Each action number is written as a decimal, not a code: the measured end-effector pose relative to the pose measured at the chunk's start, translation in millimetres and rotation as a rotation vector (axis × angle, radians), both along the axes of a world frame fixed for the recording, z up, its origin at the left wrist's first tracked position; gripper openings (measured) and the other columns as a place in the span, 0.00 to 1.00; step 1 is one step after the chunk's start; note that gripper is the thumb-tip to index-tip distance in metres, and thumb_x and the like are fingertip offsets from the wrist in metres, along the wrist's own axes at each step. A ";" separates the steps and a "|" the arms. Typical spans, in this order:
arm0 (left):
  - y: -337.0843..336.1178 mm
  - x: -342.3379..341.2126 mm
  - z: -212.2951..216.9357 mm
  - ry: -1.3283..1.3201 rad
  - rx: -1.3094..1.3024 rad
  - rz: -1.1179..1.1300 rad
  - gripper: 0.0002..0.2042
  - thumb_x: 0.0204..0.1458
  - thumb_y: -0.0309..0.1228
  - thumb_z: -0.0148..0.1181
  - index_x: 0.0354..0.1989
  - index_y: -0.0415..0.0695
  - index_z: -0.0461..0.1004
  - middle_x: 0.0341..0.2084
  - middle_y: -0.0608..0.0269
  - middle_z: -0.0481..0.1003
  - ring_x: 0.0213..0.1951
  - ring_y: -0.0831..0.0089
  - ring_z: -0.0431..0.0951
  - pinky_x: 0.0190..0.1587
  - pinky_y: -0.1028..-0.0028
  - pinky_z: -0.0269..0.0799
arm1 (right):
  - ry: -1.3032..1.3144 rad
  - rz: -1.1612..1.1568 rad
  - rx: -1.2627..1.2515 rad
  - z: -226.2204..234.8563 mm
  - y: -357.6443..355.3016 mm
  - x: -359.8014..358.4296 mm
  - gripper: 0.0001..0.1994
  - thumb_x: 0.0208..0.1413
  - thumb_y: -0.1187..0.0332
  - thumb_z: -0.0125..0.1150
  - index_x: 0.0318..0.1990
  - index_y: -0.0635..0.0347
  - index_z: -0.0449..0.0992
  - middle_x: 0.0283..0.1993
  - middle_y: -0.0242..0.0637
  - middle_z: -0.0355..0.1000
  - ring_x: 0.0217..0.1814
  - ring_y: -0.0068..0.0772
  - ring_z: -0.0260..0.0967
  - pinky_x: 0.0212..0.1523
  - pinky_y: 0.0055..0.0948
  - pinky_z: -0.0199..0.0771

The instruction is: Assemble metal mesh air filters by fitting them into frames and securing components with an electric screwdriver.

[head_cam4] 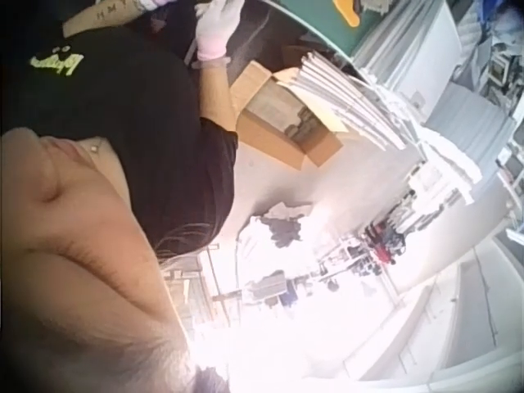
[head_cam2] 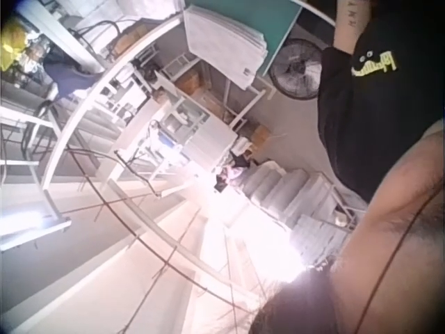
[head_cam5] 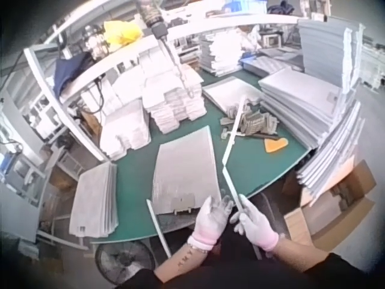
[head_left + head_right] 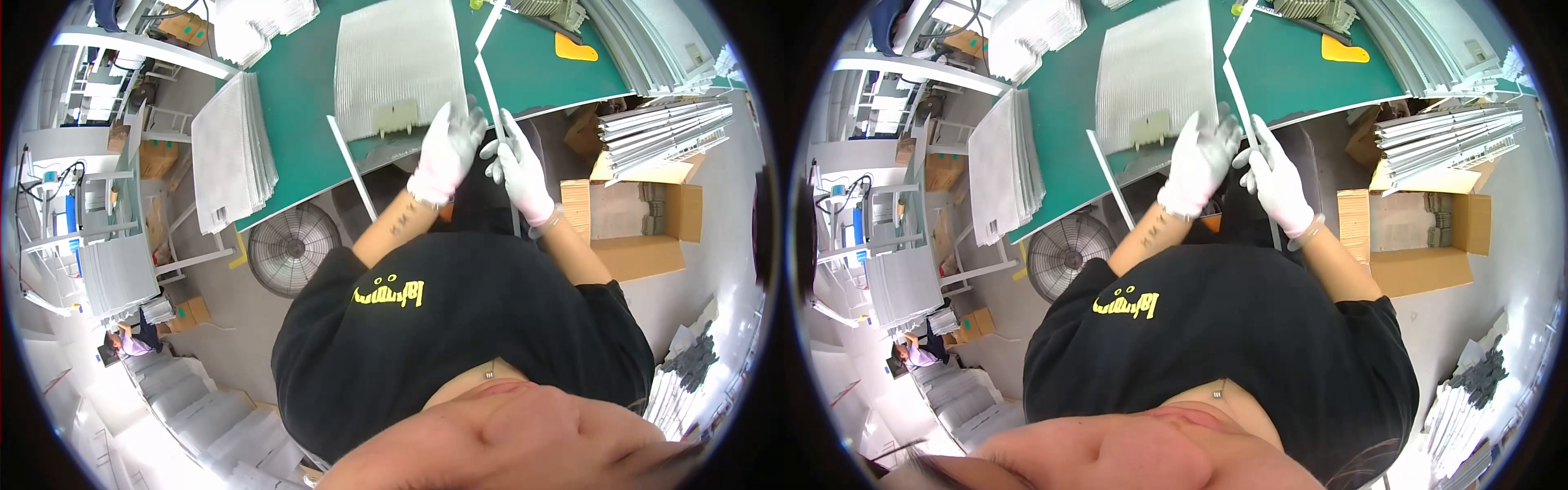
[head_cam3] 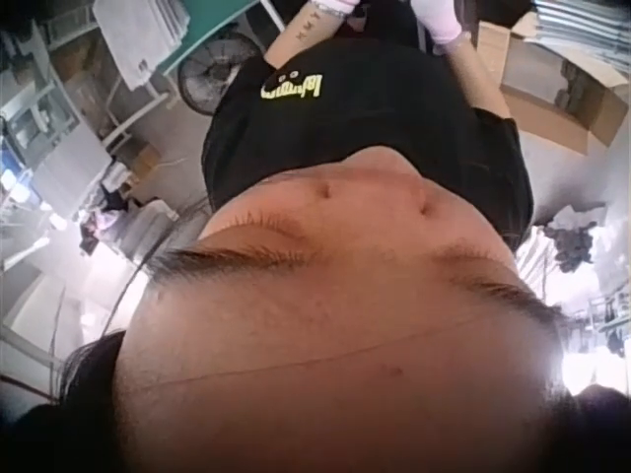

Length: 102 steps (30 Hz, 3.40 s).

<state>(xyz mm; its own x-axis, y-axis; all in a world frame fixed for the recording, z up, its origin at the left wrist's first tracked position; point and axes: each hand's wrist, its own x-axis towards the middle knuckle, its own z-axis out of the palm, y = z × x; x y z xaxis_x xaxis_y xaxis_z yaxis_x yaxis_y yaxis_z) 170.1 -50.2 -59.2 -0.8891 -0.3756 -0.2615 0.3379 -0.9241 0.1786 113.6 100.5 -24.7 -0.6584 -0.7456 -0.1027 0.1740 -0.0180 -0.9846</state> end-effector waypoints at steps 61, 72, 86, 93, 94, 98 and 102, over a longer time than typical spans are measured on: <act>-86.4 150.2 125.5 -0.294 -1.072 0.476 0.40 0.58 0.21 0.56 0.75 0.35 0.37 0.47 0.60 0.69 0.49 0.74 0.70 0.57 0.74 0.67 | -0.109 0.288 -0.265 90.4 -70.7 -64.9 0.23 0.61 0.70 0.53 0.63 0.68 0.64 0.57 0.40 0.72 0.56 0.30 0.73 0.56 0.35 0.76; -45.8 230.8 140.3 -0.434 -1.026 0.978 0.18 0.61 0.28 0.58 0.57 0.35 0.67 0.43 0.62 0.73 0.41 0.77 0.74 0.45 0.77 0.72 | 0.279 0.440 -0.246 156.3 -75.3 -16.0 0.21 0.54 0.78 0.59 0.57 0.68 0.70 0.41 0.29 0.75 0.40 0.15 0.69 0.40 0.21 0.70; -137.8 185.2 220.2 -0.080 -1.187 0.945 0.20 0.56 0.23 0.58 0.57 0.38 0.64 0.36 0.67 0.70 0.34 0.80 0.68 0.39 0.81 0.64 | 0.616 -0.019 -0.667 189.0 -168.7 -56.1 0.09 0.57 0.67 0.70 0.39 0.61 0.78 0.19 0.16 0.60 0.22 0.08 0.51 0.22 0.17 0.52; -181.3 142.2 200.9 -0.072 -1.335 0.925 0.13 0.50 0.16 0.60 0.44 0.41 0.71 0.32 0.71 0.71 0.33 0.83 0.68 0.39 0.79 0.66 | 0.611 -0.194 -0.568 164.8 -169.8 -77.2 0.07 0.57 0.71 0.69 0.34 0.61 0.76 0.19 0.16 0.60 0.21 0.07 0.51 0.22 0.16 0.51; -182.7 140.4 199.5 -0.072 -1.334 0.921 0.13 0.50 0.16 0.60 0.44 0.41 0.71 0.32 0.71 0.71 0.33 0.83 0.68 0.39 0.79 0.66 | 0.657 -0.219 -0.541 163.9 -167.5 -75.8 0.06 0.57 0.72 0.68 0.35 0.61 0.76 0.20 0.17 0.61 0.21 0.07 0.52 0.22 0.16 0.52; -173.2 133.1 203.0 -0.201 -1.478 0.912 0.12 0.52 0.17 0.60 0.45 0.40 0.72 0.32 0.69 0.71 0.32 0.84 0.68 0.36 0.82 0.66 | 0.575 -0.218 -0.552 162.5 -164.6 -72.7 0.05 0.57 0.76 0.64 0.40 0.64 0.78 0.25 0.19 0.67 0.25 0.07 0.56 0.26 0.14 0.56; -178.7 131.6 193.4 -0.091 -1.460 0.969 0.14 0.54 0.18 0.59 0.48 0.40 0.69 0.32 0.69 0.69 0.30 0.84 0.65 0.33 0.84 0.64 | 0.557 -0.194 -0.579 160.8 -165.4 -74.5 0.07 0.57 0.77 0.63 0.43 0.65 0.78 0.27 0.20 0.68 0.27 0.08 0.57 0.28 0.14 0.57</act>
